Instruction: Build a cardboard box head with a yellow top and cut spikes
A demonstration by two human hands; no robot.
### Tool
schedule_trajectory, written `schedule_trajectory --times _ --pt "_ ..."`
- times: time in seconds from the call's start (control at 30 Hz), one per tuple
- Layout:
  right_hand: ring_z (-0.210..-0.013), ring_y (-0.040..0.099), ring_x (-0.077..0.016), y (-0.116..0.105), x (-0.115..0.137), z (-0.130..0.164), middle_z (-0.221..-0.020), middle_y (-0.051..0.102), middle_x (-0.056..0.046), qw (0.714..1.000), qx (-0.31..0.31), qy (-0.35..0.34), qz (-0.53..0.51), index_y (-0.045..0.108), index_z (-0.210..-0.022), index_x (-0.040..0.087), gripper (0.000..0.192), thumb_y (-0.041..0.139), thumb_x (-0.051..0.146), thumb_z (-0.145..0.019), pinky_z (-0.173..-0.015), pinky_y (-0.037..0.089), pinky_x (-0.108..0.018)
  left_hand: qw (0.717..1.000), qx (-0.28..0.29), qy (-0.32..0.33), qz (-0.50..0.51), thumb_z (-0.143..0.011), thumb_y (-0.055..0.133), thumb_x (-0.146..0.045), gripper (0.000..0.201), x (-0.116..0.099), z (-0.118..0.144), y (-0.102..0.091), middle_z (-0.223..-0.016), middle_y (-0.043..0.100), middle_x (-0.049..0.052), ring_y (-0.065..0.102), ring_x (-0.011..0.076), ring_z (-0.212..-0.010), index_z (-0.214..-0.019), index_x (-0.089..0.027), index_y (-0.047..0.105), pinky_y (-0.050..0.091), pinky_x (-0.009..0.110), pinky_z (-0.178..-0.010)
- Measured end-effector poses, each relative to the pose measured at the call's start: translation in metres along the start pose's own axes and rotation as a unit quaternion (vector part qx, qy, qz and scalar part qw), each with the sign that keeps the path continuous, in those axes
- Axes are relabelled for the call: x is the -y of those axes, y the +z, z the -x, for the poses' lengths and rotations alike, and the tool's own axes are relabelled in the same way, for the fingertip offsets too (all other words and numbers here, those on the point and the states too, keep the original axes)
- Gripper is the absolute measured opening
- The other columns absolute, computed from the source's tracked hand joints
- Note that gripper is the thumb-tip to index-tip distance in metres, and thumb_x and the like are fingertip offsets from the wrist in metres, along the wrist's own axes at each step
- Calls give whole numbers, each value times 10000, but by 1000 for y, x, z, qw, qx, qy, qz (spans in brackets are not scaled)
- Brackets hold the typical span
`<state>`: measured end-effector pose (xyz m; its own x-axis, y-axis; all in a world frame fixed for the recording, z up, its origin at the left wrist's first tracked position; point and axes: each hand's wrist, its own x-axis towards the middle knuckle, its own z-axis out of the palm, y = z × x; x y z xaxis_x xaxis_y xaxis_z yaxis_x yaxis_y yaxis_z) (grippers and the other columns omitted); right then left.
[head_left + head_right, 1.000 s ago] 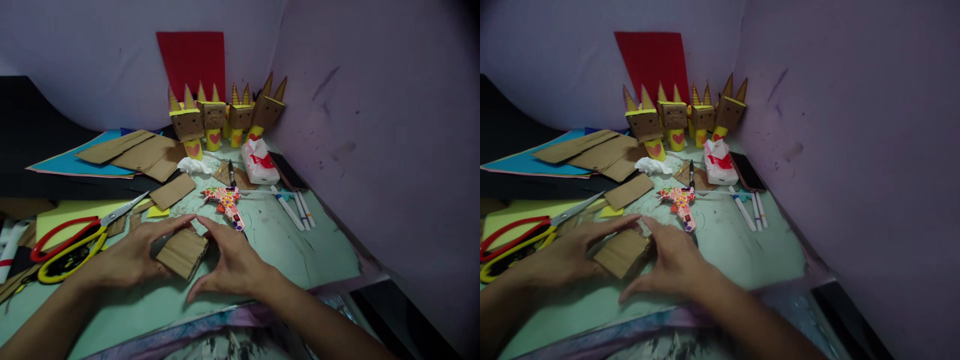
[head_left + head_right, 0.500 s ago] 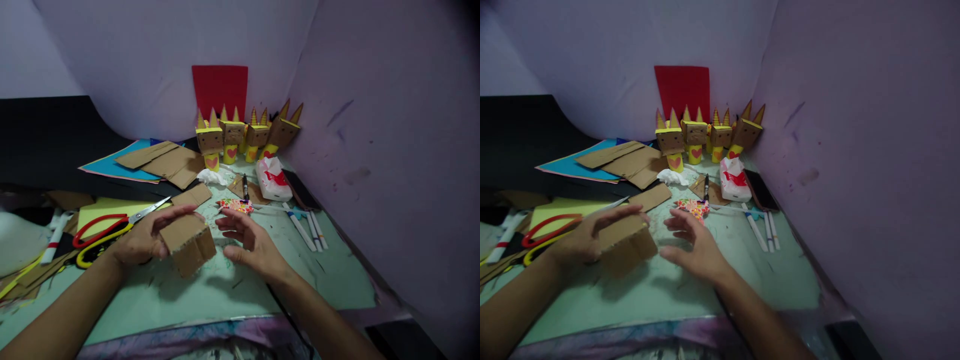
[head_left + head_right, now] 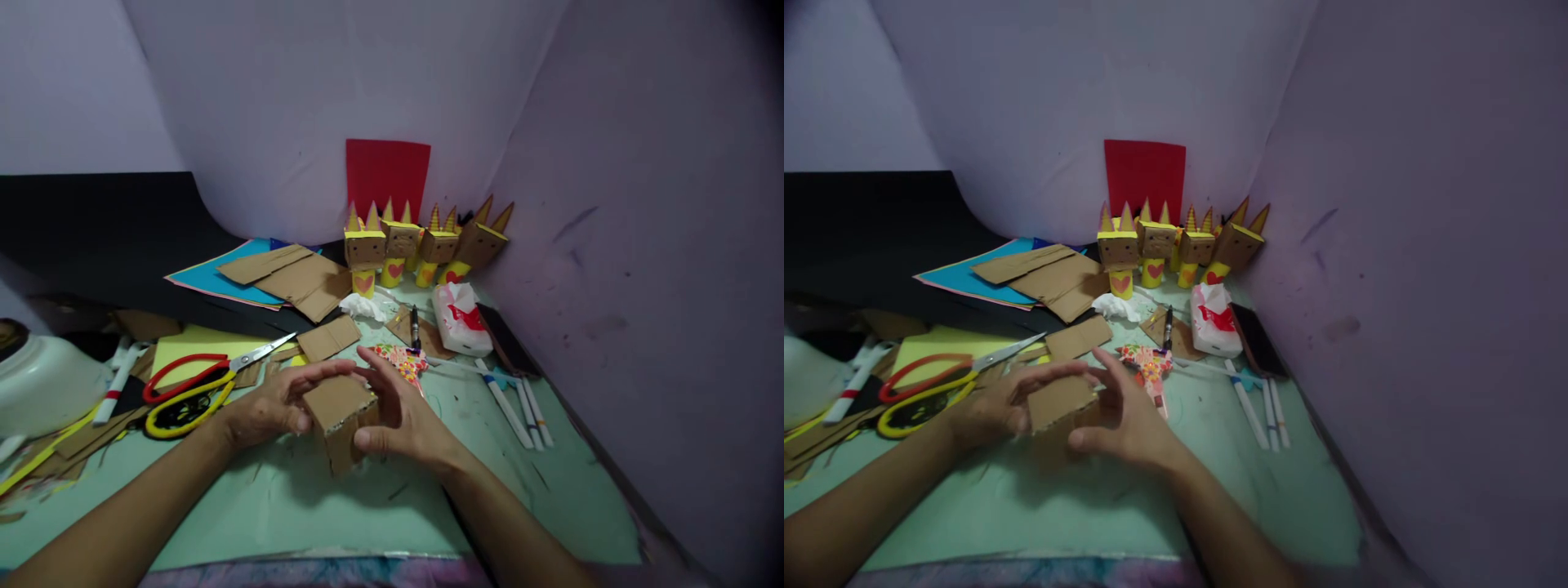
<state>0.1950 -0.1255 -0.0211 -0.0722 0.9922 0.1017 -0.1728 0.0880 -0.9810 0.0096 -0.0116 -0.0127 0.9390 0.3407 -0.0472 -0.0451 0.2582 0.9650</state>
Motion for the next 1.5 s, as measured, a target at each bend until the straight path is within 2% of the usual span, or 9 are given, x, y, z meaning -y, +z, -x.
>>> schedule_trajectory --times 0.1,0.2,0.3,0.4,0.5,0.67,0.83,1.03,1.5 --pt "-1199 518 -280 0 -2 4 -1337 506 -140 996 -31 -29 77 384 -1357 236 915 836 365 -572 -998 404 -464 1000 6 8 -12 -666 756 -392 711 3 -3 1 -1351 524 119 495 330 -1223 -1312 -242 499 418 451 -983" --pt "-1248 465 -266 1 -5 6 -1287 542 -104 975 -116 -85 169 575 -1145 238 549 780 243 -637 -1047 343 -464 992 -63 78 -76 -716 711 -381 635 5 -4 4 -1392 474 135 431 320 -1278 -1295 -219 503 362 467 -1034" --pt "-1168 531 -254 4 -11 4 -1165 596 -89 964 -167 -107 178 608 -958 227 334 743 220 -653 -993 408 -432 972 -122 117 -162 -669 742 -400 618 8 -3 13 -1456 364 153 407 333 -1292 -1216 -210 527 372 462 -1026" --pt "-1100 571 -241 9 -14 3 -1100 619 -77 961 -157 -120 193 591 -921 229 310 709 184 -638 -943 446 -405 938 -179 115 -274 -652 749 -329 456 11 -3 25 -1415 399 171 348 328 -1327 -1046 -181 573 335 454 -1048" --pt "-1124 558 -252 9 -14 3 -1074 633 -82 955 -145 -127 228 596 -895 225 298 649 148 -612 -952 434 -418 928 -188 107 -304 -657 715 -264 336 15 -4 33 -1285 522 177 404 318 -1286 -945 -162 575 329 452 -1043" --pt "-1079 594 -267 4 -11 4 -1055 656 -101 957 -134 -113 231 606 -878 212 283 648 154 -604 -922 455 -421 904 -197 146 -350 -669 671 -248 257 16 -6 36 -1129 599 121 505 296 -1168 -896 -178 575 404 407 -969" --pt "-1064 617 -271 1 -11 6 -1071 681 -113 959 -136 -101 228 663 -842 212 257 671 152 -593 -897 479 -420 874 -201 166 -410 -668 630 -207 245 15 -3 37 -1163 578 119 520 291 -1138 -907 -186 583 417 401 -955" --pt "-1026 646 -268 -1 -12 6 -1083 695 -124 956 -155 -100 230 733 -809 219 243 698 156 -577 -879 501 -427 871 -210 183 -405 -666 643 -198 231 19 -2 36 -1146 593 118 553 282 -1103 -893 -182 603 438 399 -934" --pt "-959 681 -272 -3 -8 6 -1044 716 -126 950 -137 -139 246 759 -839 207 234 723 160 -613 -835 535 -409 874 -223 191 -386 -662 653 -206 212 23 -1 31 -1140 607 131 540 295 -1133 -870 -168 635 430 399 -949"
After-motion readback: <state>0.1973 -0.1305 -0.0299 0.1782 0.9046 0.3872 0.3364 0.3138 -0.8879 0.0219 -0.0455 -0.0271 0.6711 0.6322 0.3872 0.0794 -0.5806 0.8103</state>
